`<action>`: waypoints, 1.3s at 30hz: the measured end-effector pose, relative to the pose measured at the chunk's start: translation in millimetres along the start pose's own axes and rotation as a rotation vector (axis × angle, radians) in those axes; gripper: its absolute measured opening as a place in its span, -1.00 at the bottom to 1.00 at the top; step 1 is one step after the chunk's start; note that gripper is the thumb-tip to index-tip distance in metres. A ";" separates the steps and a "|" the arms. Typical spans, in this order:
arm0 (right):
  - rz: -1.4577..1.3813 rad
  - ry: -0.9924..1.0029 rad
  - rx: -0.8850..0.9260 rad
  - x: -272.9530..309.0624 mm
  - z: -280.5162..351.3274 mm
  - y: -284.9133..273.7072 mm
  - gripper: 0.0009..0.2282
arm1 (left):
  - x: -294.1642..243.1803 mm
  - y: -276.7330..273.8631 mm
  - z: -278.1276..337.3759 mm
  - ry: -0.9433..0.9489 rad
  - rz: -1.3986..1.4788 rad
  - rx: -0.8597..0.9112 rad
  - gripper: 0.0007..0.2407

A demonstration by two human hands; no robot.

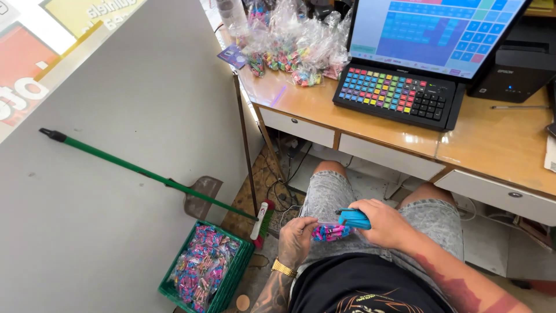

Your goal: The person is filling small plastic bags with colorful candies and sealing them using a blue stapler at a checkout counter.

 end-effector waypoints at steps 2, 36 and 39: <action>0.355 -0.139 -0.025 27.1 -1.0 -16.6 -0.63 | 2.3 7.4 0.9 -0.006 -0.067 0.048 -0.93; 0.783 -0.426 -0.079 32.1 -25.6 46.7 -0.53 | 1.3 15.5 -7.6 -0.103 -0.005 0.129 -0.95; 0.733 -0.365 -0.065 37.7 1.1 13.1 -0.45 | -2.6 19.1 -3.4 -0.042 -0.039 0.138 -0.96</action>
Point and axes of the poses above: each hand's wrist, its own z-axis away from the middle knuckle, its own y-axis out of the palm, x = y × z, the point moved 10 cm from there along -z, towards the middle knuckle, and after that the axes turned 6 degrees about z, right-handed, at the moved point
